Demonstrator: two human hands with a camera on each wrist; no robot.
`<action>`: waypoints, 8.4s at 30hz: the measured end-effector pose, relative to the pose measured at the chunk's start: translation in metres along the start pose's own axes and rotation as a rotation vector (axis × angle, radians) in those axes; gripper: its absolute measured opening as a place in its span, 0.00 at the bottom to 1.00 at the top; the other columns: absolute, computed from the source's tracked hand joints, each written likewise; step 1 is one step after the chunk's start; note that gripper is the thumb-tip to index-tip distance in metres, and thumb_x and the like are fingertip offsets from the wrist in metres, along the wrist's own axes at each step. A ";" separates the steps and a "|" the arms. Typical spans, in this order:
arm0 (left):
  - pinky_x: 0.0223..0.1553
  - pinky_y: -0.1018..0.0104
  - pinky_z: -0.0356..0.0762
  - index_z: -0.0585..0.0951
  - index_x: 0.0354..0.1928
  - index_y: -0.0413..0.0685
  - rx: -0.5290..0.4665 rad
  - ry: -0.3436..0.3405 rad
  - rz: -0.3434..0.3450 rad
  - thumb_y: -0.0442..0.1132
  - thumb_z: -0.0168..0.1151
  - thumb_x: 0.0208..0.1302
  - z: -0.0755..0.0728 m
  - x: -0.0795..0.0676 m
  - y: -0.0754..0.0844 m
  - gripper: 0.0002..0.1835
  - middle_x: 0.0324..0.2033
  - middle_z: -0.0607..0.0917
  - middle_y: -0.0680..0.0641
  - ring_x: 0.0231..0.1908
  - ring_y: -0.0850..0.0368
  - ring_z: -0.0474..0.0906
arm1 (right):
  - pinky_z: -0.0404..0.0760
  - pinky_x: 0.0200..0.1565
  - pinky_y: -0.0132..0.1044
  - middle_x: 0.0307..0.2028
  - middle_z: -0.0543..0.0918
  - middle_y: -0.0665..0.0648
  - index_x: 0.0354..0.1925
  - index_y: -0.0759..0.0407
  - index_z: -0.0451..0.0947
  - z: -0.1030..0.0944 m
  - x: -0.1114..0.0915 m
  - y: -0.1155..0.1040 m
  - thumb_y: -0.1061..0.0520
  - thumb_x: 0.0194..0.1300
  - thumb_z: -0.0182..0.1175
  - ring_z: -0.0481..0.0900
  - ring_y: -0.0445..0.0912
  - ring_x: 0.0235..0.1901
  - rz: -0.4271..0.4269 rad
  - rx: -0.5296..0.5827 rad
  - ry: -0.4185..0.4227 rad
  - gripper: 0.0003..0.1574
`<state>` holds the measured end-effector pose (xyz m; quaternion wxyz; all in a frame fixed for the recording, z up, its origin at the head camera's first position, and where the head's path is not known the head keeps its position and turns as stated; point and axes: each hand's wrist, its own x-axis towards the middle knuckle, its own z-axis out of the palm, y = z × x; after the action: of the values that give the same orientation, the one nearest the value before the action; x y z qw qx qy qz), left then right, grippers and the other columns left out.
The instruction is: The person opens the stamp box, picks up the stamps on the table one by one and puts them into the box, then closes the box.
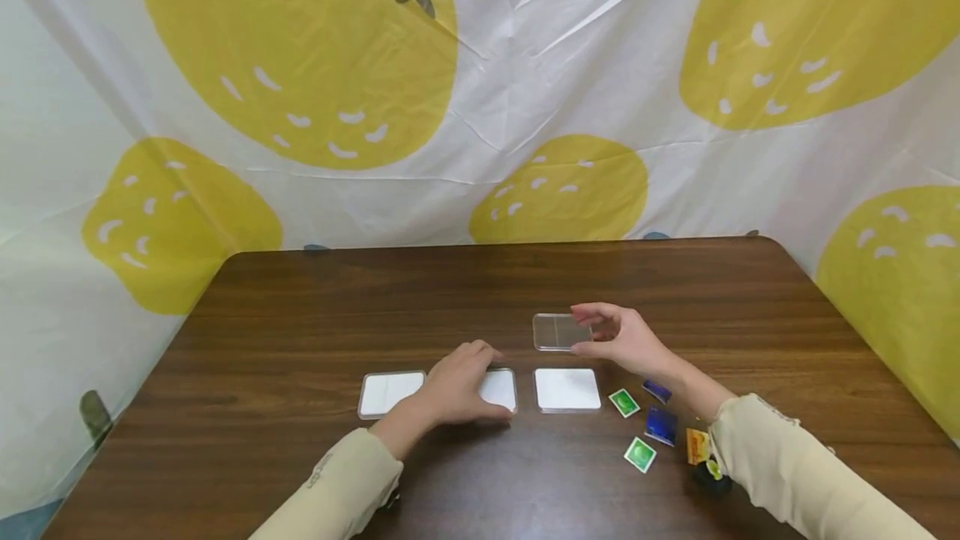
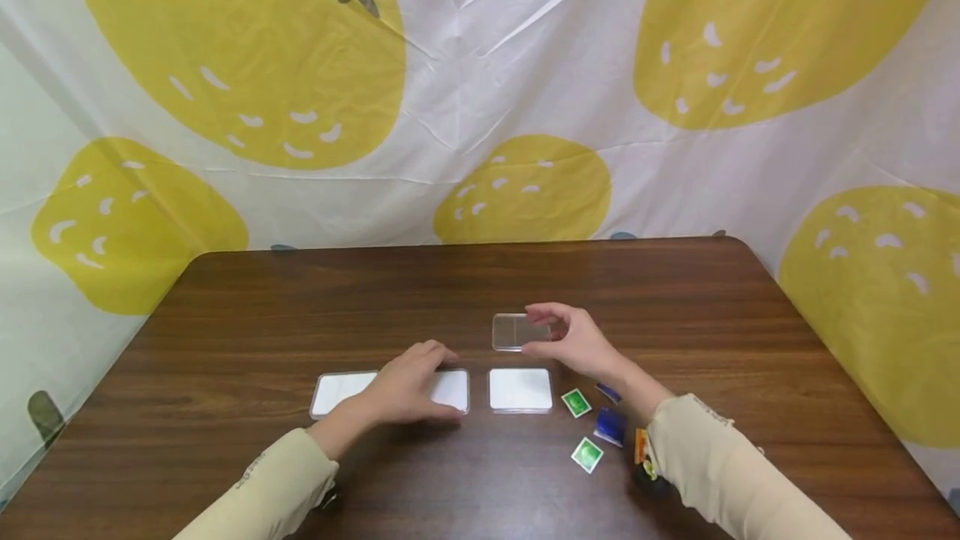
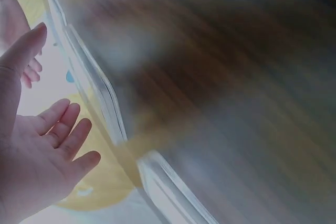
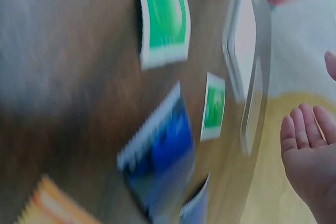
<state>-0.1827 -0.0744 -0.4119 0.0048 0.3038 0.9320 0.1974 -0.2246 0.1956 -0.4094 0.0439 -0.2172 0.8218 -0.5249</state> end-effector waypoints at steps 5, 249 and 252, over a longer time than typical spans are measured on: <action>0.47 0.57 0.71 0.74 0.50 0.40 -0.026 0.010 -0.012 0.55 0.72 0.39 -0.008 -0.017 -0.014 0.37 0.43 0.77 0.46 0.47 0.50 0.71 | 0.75 0.46 0.43 0.47 0.76 0.69 0.52 0.72 0.70 0.028 -0.006 -0.015 0.61 0.50 0.67 0.73 0.62 0.47 -0.006 0.040 -0.038 0.32; 0.47 0.49 0.67 0.78 0.44 0.39 -0.029 0.103 -0.243 0.47 0.75 0.35 -0.040 -0.109 -0.108 0.31 0.40 0.78 0.45 0.45 0.44 0.70 | 0.72 0.48 0.36 0.48 0.76 0.55 0.54 0.61 0.74 0.171 0.111 -0.046 0.45 0.46 0.68 0.71 0.47 0.49 -0.098 -0.693 -0.187 0.38; 0.47 0.49 0.67 0.78 0.44 0.39 -0.031 0.102 -0.251 0.46 0.75 0.35 -0.040 -0.109 -0.108 0.31 0.40 0.78 0.45 0.46 0.44 0.70 | 0.72 0.48 0.36 0.49 0.75 0.55 0.54 0.60 0.73 0.171 0.112 -0.046 0.45 0.47 0.67 0.71 0.47 0.50 -0.096 -0.699 -0.195 0.38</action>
<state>-0.1600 -0.2302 -0.4269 -0.0131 0.1742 0.9586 0.2249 -0.2596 -0.0102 -0.4277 0.0204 -0.3063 0.9324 -0.1908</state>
